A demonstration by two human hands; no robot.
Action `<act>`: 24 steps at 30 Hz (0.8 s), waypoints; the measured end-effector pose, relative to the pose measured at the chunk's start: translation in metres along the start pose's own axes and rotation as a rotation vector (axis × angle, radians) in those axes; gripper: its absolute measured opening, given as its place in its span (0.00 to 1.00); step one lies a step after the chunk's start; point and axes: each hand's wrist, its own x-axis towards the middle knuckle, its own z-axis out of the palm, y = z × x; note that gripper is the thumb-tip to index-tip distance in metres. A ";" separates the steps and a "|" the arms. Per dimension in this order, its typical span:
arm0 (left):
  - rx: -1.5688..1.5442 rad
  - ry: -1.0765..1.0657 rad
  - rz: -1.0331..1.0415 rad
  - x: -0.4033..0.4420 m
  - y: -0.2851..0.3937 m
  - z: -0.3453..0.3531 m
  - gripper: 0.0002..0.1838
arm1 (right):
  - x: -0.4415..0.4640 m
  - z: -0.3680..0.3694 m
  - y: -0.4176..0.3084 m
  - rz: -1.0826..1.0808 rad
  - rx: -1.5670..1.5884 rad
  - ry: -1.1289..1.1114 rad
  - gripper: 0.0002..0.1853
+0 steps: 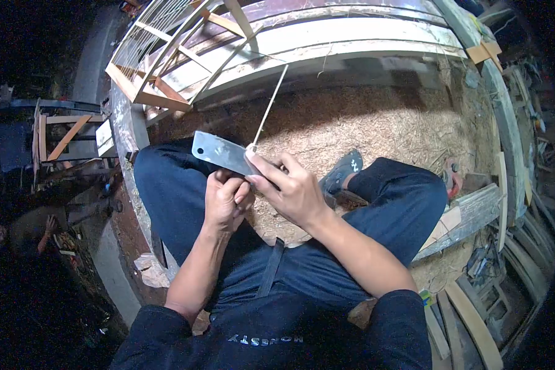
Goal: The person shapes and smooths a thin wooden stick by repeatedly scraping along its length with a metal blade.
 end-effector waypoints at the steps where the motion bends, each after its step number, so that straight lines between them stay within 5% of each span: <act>1: 0.000 0.013 0.008 0.001 -0.003 0.000 0.08 | -0.001 -0.003 0.000 0.058 -0.030 -0.057 0.22; 18: -0.040 0.000 -0.072 -0.004 0.015 0.014 0.05 | 0.006 -0.003 0.020 0.031 -0.045 0.000 0.22; 24: 0.011 0.026 -0.039 -0.001 0.004 0.006 0.15 | 0.000 -0.003 0.003 -0.007 0.015 -0.010 0.23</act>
